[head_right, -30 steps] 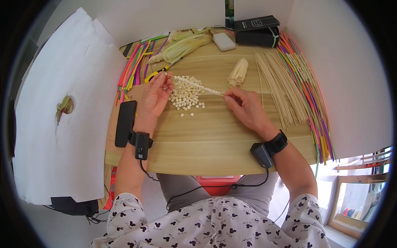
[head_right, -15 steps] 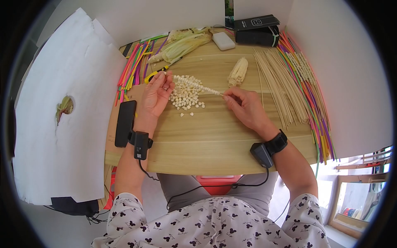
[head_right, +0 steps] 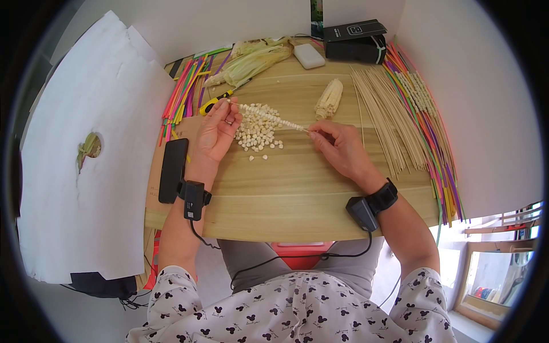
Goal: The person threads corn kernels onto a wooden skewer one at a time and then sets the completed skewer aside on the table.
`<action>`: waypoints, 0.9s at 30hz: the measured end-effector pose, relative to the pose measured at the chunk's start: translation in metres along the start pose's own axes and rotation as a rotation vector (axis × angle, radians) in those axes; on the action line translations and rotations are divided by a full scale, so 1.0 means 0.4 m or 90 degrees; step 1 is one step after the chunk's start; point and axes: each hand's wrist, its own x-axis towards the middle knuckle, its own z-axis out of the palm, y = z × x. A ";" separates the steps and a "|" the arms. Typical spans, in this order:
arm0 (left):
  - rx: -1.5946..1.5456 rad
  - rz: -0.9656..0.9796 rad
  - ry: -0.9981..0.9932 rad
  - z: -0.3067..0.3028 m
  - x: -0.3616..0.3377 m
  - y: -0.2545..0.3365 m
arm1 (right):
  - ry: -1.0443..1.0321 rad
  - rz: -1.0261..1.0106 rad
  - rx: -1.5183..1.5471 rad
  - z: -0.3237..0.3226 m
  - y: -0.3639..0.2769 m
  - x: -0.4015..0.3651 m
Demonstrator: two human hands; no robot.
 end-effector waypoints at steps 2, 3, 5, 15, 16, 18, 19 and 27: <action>0.000 -0.001 0.002 0.000 0.000 -0.001 | -0.001 -0.003 -0.002 -0.001 0.002 0.000; -0.007 -0.001 -0.004 0.000 0.001 -0.002 | -0.004 -0.002 -0.005 -0.002 0.003 0.001; -0.015 -0.001 -0.009 0.001 0.000 -0.002 | -0.007 -0.001 -0.007 -0.002 0.004 0.002; -0.033 -0.001 -0.013 -0.003 0.002 -0.004 | 0.001 -0.004 0.001 -0.001 0.009 0.002; -0.034 -0.001 -0.015 -0.004 0.002 -0.004 | 0.002 -0.006 -0.004 0.000 0.009 0.002; -0.031 -0.001 -0.016 -0.004 0.001 -0.004 | 0.004 -0.007 -0.007 0.000 0.010 0.002; -0.028 -0.001 -0.016 -0.004 0.001 -0.004 | 0.006 -0.008 -0.010 -0.001 0.010 0.002; 0.009 0.020 -0.021 -0.005 -0.001 -0.004 | 0.008 -0.004 -0.005 -0.002 0.004 0.002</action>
